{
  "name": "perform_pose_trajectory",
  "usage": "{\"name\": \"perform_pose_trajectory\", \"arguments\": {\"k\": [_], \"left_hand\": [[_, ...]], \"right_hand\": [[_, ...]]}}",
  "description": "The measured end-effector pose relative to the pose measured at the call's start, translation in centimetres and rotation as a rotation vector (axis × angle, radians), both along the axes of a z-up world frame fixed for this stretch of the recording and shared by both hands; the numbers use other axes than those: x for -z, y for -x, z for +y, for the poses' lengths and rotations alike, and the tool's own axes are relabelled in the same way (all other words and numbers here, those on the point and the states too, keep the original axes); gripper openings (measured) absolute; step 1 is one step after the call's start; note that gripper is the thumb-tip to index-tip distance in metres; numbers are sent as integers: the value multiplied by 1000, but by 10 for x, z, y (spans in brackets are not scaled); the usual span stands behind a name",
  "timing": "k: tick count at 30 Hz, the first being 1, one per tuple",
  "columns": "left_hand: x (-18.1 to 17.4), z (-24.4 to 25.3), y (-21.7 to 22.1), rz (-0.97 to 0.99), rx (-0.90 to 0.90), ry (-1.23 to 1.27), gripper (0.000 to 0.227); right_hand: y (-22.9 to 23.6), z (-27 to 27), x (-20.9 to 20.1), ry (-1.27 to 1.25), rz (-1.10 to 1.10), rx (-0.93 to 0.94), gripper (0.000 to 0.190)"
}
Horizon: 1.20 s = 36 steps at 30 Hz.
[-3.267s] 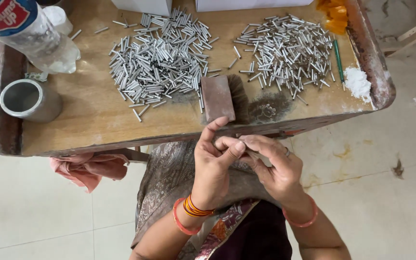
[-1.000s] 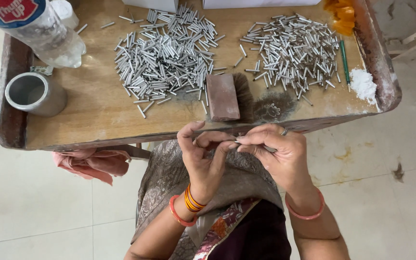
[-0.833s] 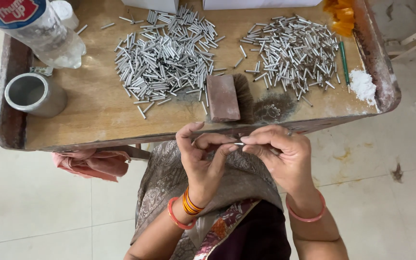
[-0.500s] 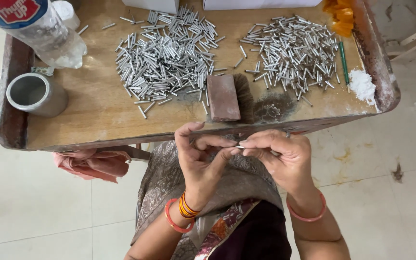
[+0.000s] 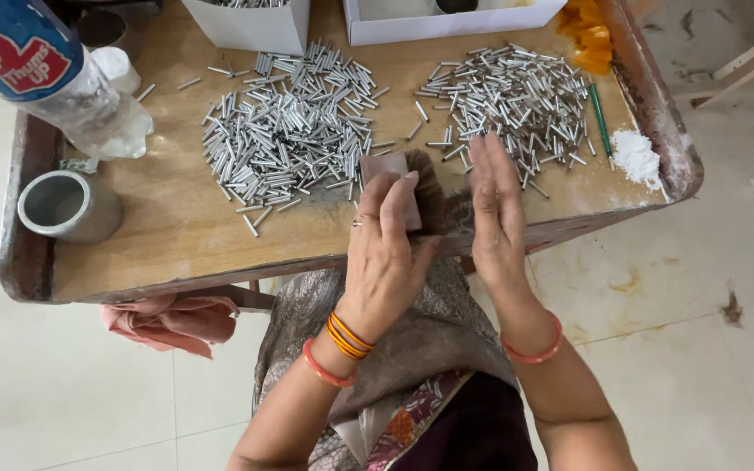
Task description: The person sits at a wooden table and repeatedly picks up small metal pins from a pile. They rub each pin against a rectangular sanding block to smooth the surface, then place the finished pin into a separate pile on the right side of the table.
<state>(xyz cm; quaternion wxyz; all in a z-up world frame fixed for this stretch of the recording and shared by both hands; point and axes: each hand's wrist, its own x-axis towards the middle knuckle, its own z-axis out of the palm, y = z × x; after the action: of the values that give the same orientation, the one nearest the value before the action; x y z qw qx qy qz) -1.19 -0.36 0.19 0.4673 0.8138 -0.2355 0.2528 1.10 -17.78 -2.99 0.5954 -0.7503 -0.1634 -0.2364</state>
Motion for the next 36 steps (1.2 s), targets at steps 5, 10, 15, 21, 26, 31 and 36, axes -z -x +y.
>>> {"name": "perform_pose_trajectory", "arguments": {"k": [5,10,15,21,26,31,36], "left_hand": [[22,-8,-7,-11,-83,-50,81],[4,3,-4,100,10,149,55],[-24,3,-29,246,17,-1,33],[-2,-14,-52,195,-67,-306,31],[0,-10,-51,106,-68,-212,23],[8,-12,-50,126,-69,-168,16],[11,-12,-50,120,-81,-175,15]], "right_hand": [[1,16,0,-318,226,-281,74],[13,4,-34,-27,67,-152,58],[2,-3,-58,652,-38,67,24],[-31,-10,-56,1000,-30,-16,22],[-30,-21,-46,865,-133,-101,23],[-17,-21,-26,623,-190,-14,22],[-2,-23,-32,607,-316,193,21]]}}
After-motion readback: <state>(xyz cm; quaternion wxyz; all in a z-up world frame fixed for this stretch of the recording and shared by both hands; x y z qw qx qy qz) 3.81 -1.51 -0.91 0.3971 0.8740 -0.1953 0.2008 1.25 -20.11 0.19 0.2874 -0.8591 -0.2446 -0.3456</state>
